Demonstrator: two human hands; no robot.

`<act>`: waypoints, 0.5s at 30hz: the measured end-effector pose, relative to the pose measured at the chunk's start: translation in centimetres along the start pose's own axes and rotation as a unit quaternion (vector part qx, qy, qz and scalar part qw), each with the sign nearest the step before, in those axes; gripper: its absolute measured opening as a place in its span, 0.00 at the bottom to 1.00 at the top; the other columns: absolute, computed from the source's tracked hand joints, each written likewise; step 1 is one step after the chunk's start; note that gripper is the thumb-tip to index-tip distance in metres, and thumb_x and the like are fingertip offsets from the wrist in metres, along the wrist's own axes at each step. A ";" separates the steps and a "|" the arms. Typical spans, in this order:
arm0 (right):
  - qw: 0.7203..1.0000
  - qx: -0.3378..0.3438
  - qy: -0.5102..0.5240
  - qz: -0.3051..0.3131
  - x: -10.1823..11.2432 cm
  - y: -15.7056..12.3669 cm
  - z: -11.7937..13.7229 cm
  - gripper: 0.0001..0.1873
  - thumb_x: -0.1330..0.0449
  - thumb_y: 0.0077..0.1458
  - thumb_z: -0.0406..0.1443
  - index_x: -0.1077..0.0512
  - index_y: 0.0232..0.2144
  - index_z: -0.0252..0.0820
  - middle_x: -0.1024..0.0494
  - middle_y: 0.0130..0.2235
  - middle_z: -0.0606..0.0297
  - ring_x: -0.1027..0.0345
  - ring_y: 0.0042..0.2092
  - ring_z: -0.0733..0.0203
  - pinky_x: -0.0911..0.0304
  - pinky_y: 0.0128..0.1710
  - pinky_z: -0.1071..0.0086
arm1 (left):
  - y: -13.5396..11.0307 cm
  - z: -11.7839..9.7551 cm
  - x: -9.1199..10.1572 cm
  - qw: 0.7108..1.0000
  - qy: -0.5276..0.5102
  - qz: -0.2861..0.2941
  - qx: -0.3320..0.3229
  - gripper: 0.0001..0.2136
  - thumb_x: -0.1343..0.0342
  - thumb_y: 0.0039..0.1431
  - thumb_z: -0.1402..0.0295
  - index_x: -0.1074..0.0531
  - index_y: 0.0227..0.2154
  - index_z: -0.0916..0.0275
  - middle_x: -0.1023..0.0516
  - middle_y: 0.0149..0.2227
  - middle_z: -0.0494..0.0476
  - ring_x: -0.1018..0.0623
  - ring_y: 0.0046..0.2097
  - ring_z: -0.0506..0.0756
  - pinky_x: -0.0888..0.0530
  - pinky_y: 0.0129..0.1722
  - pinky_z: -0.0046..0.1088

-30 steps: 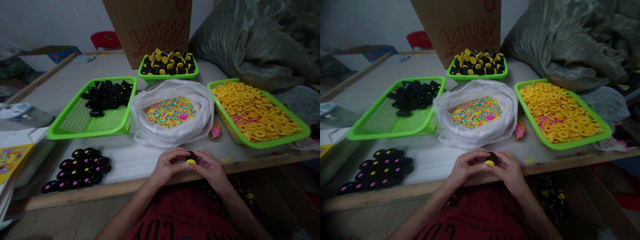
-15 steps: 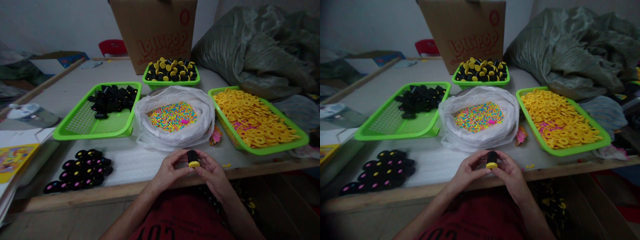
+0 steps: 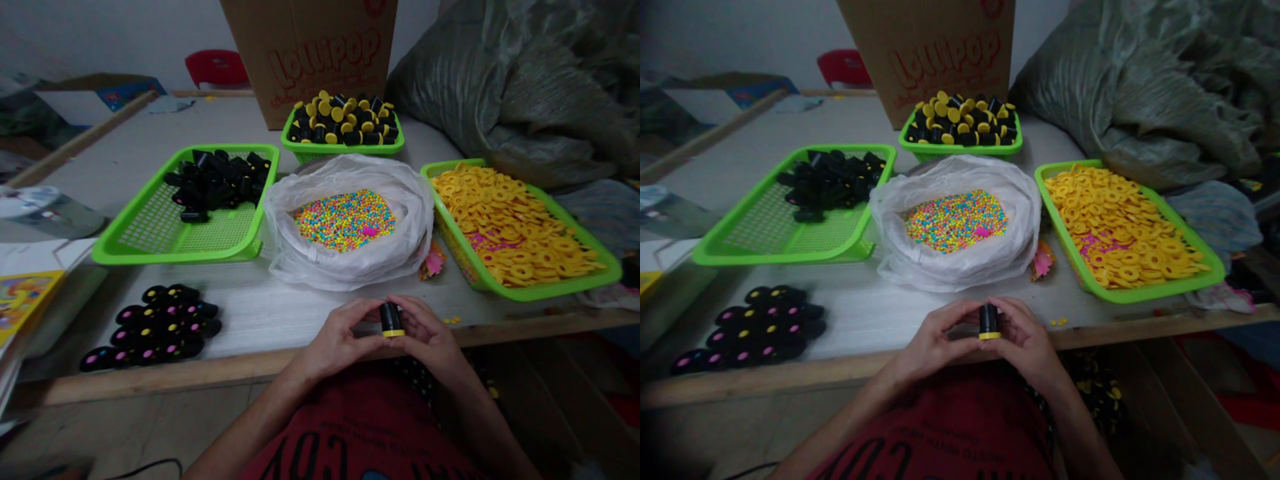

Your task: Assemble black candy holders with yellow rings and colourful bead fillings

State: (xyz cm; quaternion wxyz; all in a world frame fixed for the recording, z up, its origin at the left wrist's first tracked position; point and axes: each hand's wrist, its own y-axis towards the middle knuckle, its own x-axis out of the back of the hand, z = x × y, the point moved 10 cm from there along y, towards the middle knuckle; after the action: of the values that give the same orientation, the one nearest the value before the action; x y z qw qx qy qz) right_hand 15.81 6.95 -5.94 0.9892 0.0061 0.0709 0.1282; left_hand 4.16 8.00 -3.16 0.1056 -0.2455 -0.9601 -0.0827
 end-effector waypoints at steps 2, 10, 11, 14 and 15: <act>1.000 0.014 -0.018 -0.009 0.1 0.0 0.1 0.25 0.35 0.48 0.34 0.30 0.50 0.55 0.35 0.53 0.63 0.38 0.55 0.58 0.38 0.55 0.66 | -0.2 -0.3 0.0 0.999 0.039 -0.007 -0.023 0.21 0.40 0.54 0.65 0.34 0.51 0.60 0.26 0.47 0.59 0.26 0.47 0.56 0.28 0.49 0.34; 0.999 -0.003 -0.040 -0.035 0.2 -0.1 -0.2 0.22 0.34 0.46 0.34 0.27 0.45 0.51 0.30 0.46 0.63 0.31 0.47 0.59 0.32 0.47 0.67 | -0.5 0.1 -0.6 0.999 0.050 0.018 -0.010 0.19 0.43 0.57 0.64 0.34 0.51 0.60 0.26 0.46 0.58 0.26 0.46 0.56 0.29 0.47 0.34; 0.998 -0.005 -0.054 -0.041 0.3 -0.2 -0.3 0.21 0.34 0.46 0.34 0.27 0.45 0.51 0.29 0.46 0.62 0.31 0.46 0.59 0.32 0.46 0.68 | -0.5 0.0 -0.6 0.999 0.042 0.024 0.003 0.19 0.43 0.57 0.63 0.33 0.51 0.60 0.26 0.45 0.58 0.26 0.46 0.56 0.29 0.47 0.33; 0.994 0.002 -0.092 -0.059 0.8 -0.5 -1.1 0.19 0.35 0.47 0.36 0.26 0.44 0.49 0.26 0.44 0.60 0.30 0.46 0.57 0.31 0.45 0.69 | -0.6 -0.3 -0.6 0.999 0.015 0.034 0.033 0.20 0.43 0.57 0.61 0.32 0.51 0.58 0.26 0.46 0.58 0.26 0.46 0.56 0.29 0.47 0.33; 0.994 0.012 -0.091 -0.061 0.9 -0.4 -1.5 0.18 0.35 0.47 0.37 0.25 0.44 0.48 0.25 0.44 0.59 0.29 0.46 0.56 0.31 0.45 0.68 | -0.7 -0.1 -0.6 0.999 0.007 0.034 0.042 0.20 0.43 0.56 0.60 0.32 0.52 0.57 0.26 0.47 0.57 0.26 0.47 0.57 0.29 0.48 0.33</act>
State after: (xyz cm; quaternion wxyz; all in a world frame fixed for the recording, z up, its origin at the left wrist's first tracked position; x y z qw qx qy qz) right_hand 16.60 6.79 -7.61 0.9974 0.0257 -0.0175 0.0657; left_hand 4.35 7.08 -3.26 0.1250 -0.2727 -0.9531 -0.0401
